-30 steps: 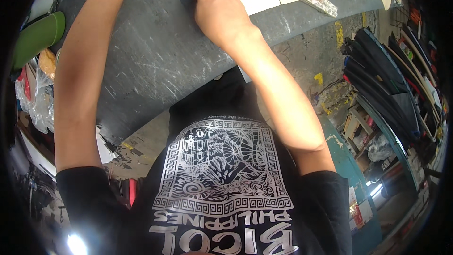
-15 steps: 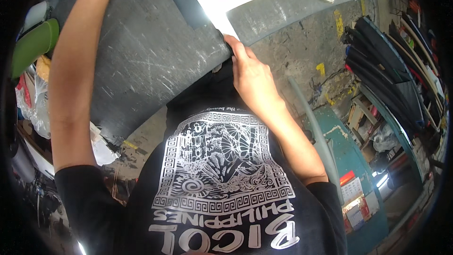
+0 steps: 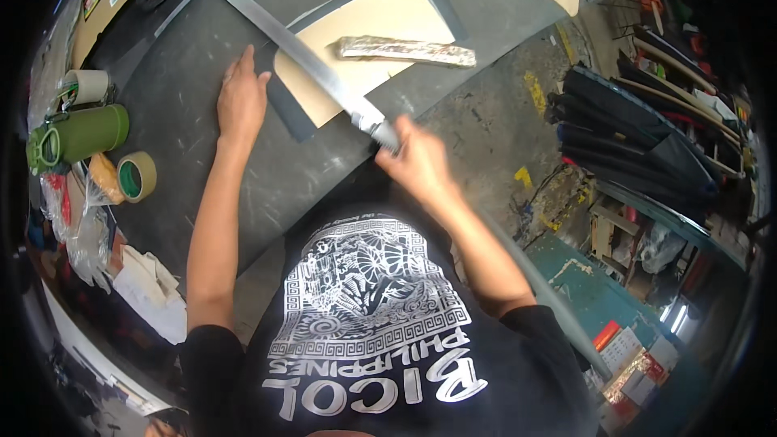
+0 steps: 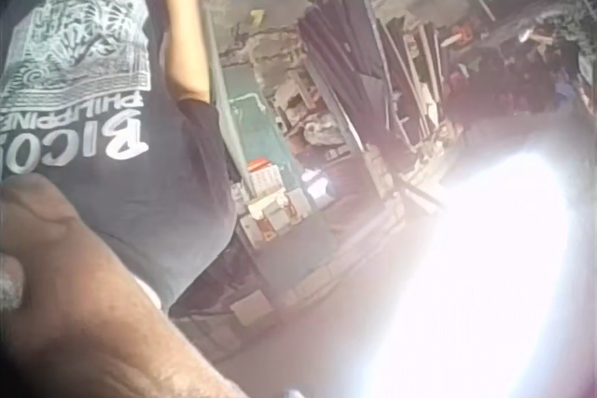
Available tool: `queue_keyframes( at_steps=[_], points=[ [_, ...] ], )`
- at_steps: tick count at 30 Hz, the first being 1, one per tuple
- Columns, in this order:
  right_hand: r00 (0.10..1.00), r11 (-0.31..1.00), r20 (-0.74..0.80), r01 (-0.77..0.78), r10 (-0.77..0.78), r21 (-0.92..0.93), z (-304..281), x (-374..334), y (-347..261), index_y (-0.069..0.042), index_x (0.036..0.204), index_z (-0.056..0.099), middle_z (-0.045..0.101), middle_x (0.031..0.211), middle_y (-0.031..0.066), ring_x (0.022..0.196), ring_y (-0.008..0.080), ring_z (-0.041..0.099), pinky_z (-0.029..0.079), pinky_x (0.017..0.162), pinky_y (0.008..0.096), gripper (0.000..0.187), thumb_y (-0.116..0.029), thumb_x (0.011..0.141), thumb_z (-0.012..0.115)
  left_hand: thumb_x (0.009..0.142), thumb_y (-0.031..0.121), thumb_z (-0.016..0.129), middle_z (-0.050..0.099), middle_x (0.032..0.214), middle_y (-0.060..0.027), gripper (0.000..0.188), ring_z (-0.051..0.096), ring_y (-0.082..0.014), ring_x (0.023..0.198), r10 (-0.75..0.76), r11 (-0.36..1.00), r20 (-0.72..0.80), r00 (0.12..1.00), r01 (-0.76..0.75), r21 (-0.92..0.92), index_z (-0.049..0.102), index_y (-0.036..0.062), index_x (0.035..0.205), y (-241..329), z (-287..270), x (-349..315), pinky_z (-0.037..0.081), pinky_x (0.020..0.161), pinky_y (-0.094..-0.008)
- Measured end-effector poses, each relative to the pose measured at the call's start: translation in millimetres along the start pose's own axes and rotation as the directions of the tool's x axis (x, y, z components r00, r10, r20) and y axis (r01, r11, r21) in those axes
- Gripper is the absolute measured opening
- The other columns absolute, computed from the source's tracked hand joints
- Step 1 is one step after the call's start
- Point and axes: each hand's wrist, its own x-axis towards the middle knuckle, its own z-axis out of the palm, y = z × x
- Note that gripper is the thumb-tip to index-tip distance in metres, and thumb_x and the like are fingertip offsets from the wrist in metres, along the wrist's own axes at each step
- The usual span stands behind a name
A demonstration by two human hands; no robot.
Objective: The person cuts material along templates using a utility knife and a metal ruler, then aligns, layers, and trims additional fabric pieces on the workbench.
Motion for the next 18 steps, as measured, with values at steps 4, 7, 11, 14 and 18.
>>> queue_keyframes(
  at_steps=[4,7,11,14,18],
  points=[
    [0.926,0.961,-0.259,0.256,-0.274,-0.101,-195.4,148.3,104.8,-0.004,0.104,0.056,0.067,0.091,0.0208,0.086,0.0383,0.067,0.052,0.076,0.0451,0.040,-0.020,0.076,0.079,0.094,0.010,0.069,0.064,0.134,-0.0229,0.051,0.060,-0.0399,0.125,-0.167,0.985,0.064,0.984,0.164,0.045,0.055,-0.0014,0.141,115.9,13.1,71.0,0.051,0.102,-0.0446],
    [0.899,0.912,-0.223,0.319,-0.378,-0.258,-254.0,239.9,186.0,-0.005,0.109,0.059,0.065,0.087,0.0199,0.081,0.0367,0.065,0.050,0.074,0.0451,0.046,-0.030,0.077,0.080,0.091,0.007,0.071,0.068,0.127,-0.0210,0.050,0.065,-0.0392,0.117,-0.266,0.963,0.097,0.959,0.261,0.064,0.057,0.0002,0.139,140.7,20.4,61.4,0.053,0.100,-0.0444],
    [0.877,0.866,-0.155,0.395,-0.455,-0.308,-266.7,332.9,194.0,-0.003,0.114,0.059,0.064,0.088,0.0199,0.083,0.0375,0.065,0.049,0.074,0.0454,0.050,-0.035,0.080,0.079,0.090,0.007,0.072,0.072,0.116,-0.0217,0.049,0.070,-0.0385,0.106,-0.387,0.920,0.060,0.920,0.381,0.098,0.060,0.0030,0.137,108.8,1.7,18.5,0.056,0.094,-0.0452],
    [0.785,0.745,-0.126,0.506,-0.606,-0.435,-333.2,412.1,172.6,-0.004,0.116,0.061,0.066,0.095,0.0190,0.089,0.0380,0.065,0.051,0.079,0.0449,0.048,-0.031,0.081,0.080,0.088,0.007,0.073,0.074,0.112,-0.0214,0.049,0.072,-0.0379,0.103,-0.487,0.873,-0.025,0.873,0.487,0.016,0.062,0.0047,0.136,139.0,7.2,45.9,0.057,0.093,-0.0448],
    [0.590,0.550,-0.042,0.721,-0.806,-0.422,-301.3,421.8,154.3,-0.005,0.114,0.063,0.066,0.106,0.0163,0.101,0.0379,0.064,0.052,0.088,0.0436,0.039,-0.021,0.082,0.079,0.086,0.008,0.074,0.075,0.112,-0.0190,0.050,0.072,-0.0365,0.103,-0.572,0.818,-0.034,0.820,0.567,-0.096,0.064,0.0067,0.135,145.3,2.9,46.5,0.056,0.092,-0.0428]
  ],
)
